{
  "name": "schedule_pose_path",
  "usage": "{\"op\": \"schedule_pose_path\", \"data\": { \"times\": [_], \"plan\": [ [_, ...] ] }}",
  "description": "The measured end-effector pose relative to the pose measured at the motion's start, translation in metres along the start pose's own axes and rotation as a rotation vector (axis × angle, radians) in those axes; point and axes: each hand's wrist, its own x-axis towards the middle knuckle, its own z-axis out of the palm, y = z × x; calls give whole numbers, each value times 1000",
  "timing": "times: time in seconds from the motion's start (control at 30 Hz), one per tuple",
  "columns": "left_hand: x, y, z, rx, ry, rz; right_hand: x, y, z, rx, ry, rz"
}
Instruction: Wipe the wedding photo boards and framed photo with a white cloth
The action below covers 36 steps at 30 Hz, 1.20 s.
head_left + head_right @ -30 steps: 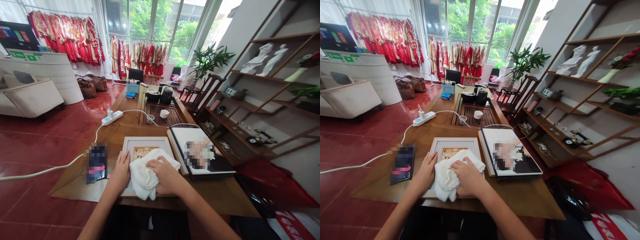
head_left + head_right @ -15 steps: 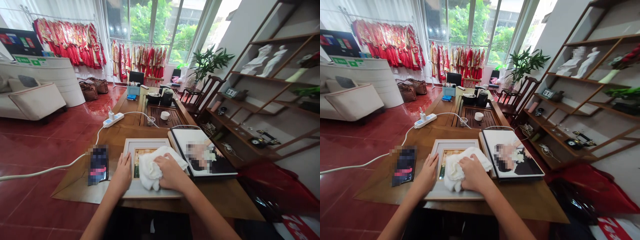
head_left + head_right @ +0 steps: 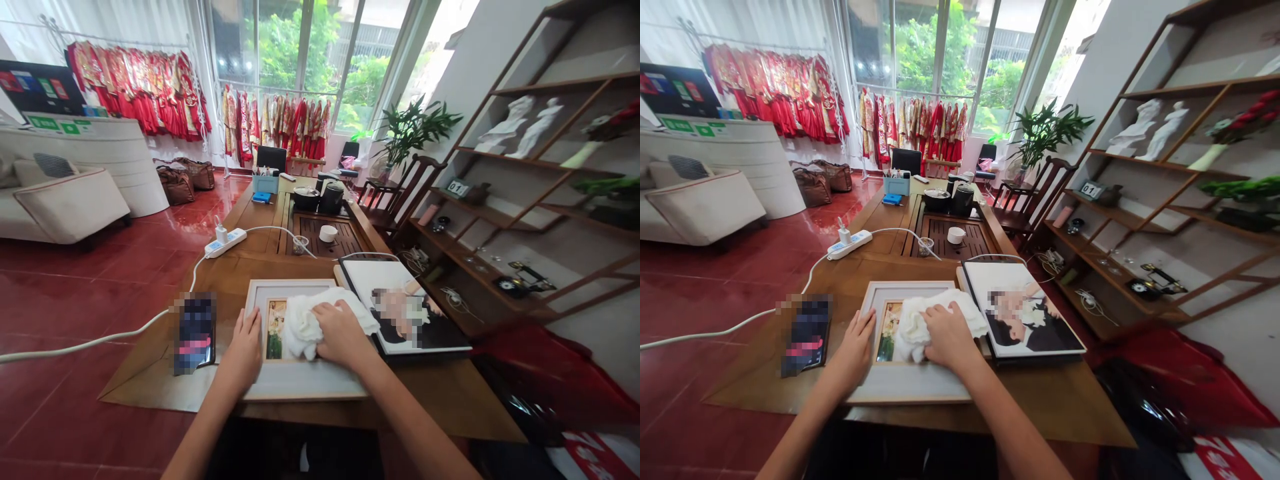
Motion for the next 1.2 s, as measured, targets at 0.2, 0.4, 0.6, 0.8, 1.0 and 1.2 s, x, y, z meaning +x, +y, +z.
{"op": "schedule_pose_path", "data": {
  "times": [0.2,0.4,0.6,0.8,1.0,1.2],
  "plan": [
    [0,-1,0,6,2,16,7,4,5,-2,39,73],
    [0,1,-1,22,4,19,-30,-13,-18,69,-126,119],
    [0,1,-1,17,18,27,-45,-21,-29,62,-163,172],
    [0,1,-2,12,13,17,-8,-8,-7,-6,-37,163],
    [0,0,-1,38,14,43,11,9,11,60,99,147],
    [-1,2,-1,33,35,35,-24,-7,1,217,-41,-15]
  ]
}}
